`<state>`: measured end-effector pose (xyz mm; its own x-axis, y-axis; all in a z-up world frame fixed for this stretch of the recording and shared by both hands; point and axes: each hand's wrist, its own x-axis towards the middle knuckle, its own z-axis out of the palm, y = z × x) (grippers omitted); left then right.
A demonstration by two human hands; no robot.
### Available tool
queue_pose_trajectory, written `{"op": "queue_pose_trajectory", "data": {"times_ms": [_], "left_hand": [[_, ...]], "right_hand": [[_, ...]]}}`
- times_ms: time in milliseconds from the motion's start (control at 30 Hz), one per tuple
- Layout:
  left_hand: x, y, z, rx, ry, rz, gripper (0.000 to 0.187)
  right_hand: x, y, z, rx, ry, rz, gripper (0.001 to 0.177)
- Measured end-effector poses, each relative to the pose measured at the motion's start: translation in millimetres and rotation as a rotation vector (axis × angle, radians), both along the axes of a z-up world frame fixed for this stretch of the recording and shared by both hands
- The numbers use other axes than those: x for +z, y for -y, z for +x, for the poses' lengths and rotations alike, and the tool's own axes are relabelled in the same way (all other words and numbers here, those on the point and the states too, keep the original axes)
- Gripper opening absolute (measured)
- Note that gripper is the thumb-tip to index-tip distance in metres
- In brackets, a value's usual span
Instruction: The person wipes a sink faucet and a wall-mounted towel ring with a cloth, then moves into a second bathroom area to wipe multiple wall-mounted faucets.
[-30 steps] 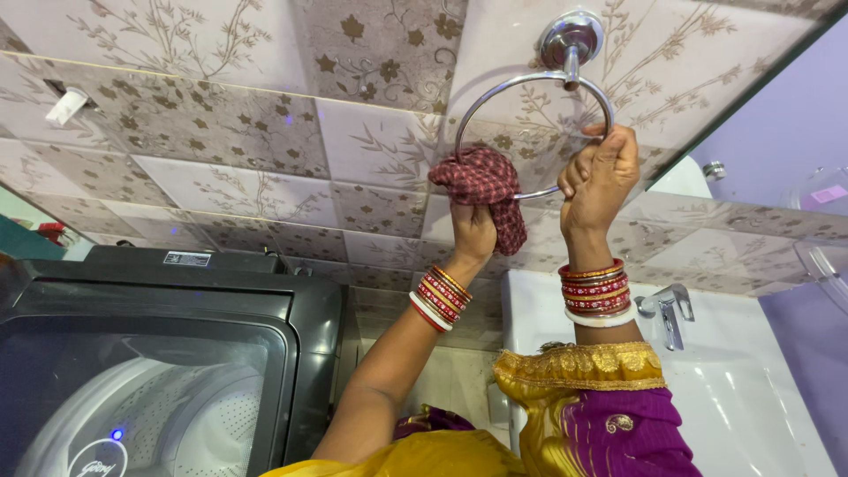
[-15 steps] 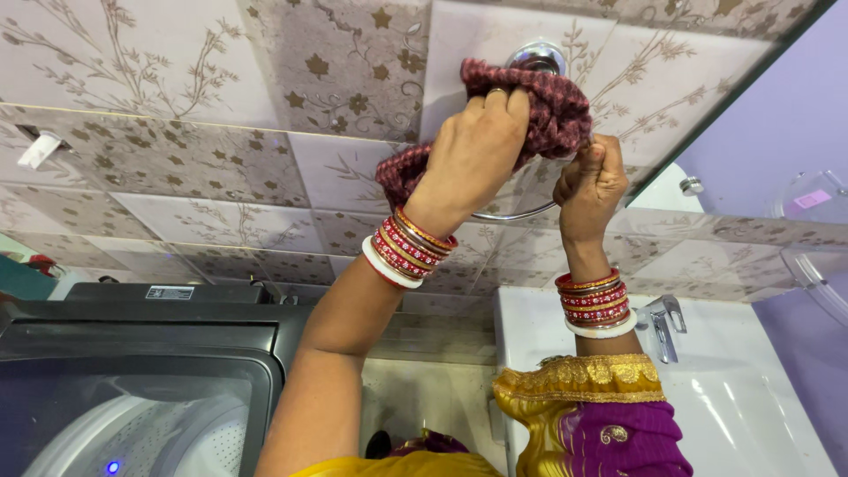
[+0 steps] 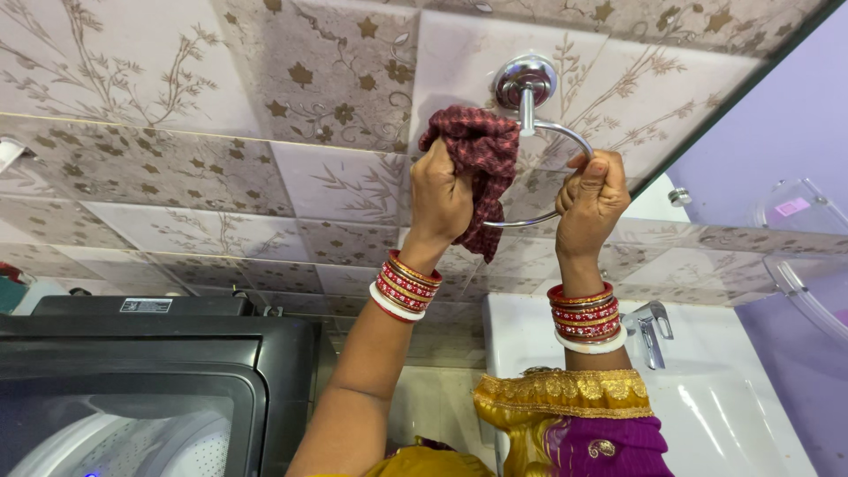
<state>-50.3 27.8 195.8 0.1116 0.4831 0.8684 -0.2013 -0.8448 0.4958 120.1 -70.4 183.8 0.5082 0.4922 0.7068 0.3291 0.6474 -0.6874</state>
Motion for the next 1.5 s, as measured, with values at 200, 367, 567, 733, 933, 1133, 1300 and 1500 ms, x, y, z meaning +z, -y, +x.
{"op": "queue_pose_trajectory", "data": {"times_ms": [200,367,567,733,933,1133,1300,1500], "left_hand": [[-79,-11,34,-0.333,0.343,-0.269,0.021],[-146,3,69,-0.396,0.641,-0.404,0.017],[-139,19,55,-0.101,0.507,-0.413,0.016],[-58,-4,-11,0.11,0.083,-0.142,0.013],[20,-8,-16,0.433,-0.492,0.148,0.018],[46,0,10,0.512,-0.443,0.415,0.018],[39,-7,8,0.378,-0.418,0.321,0.017],[30,-8,5,0.259,-0.27,0.176,0.024]], "right_hand": [[0,0,-7,-0.006,-0.028,0.006,0.04],[-7,-5,-12,0.038,-0.105,0.023,0.037],[-19,-13,-25,0.123,-0.174,0.041,0.035],[-20,-13,-34,0.147,-0.155,0.038,0.035],[-17,-9,-20,0.063,-0.082,-0.013,0.036],[-12,-5,-11,0.01,-0.021,-0.02,0.033],[-4,-3,-6,-0.098,0.026,-0.052,0.036],[-2,1,-8,-0.064,0.031,-0.015,0.039]]}}
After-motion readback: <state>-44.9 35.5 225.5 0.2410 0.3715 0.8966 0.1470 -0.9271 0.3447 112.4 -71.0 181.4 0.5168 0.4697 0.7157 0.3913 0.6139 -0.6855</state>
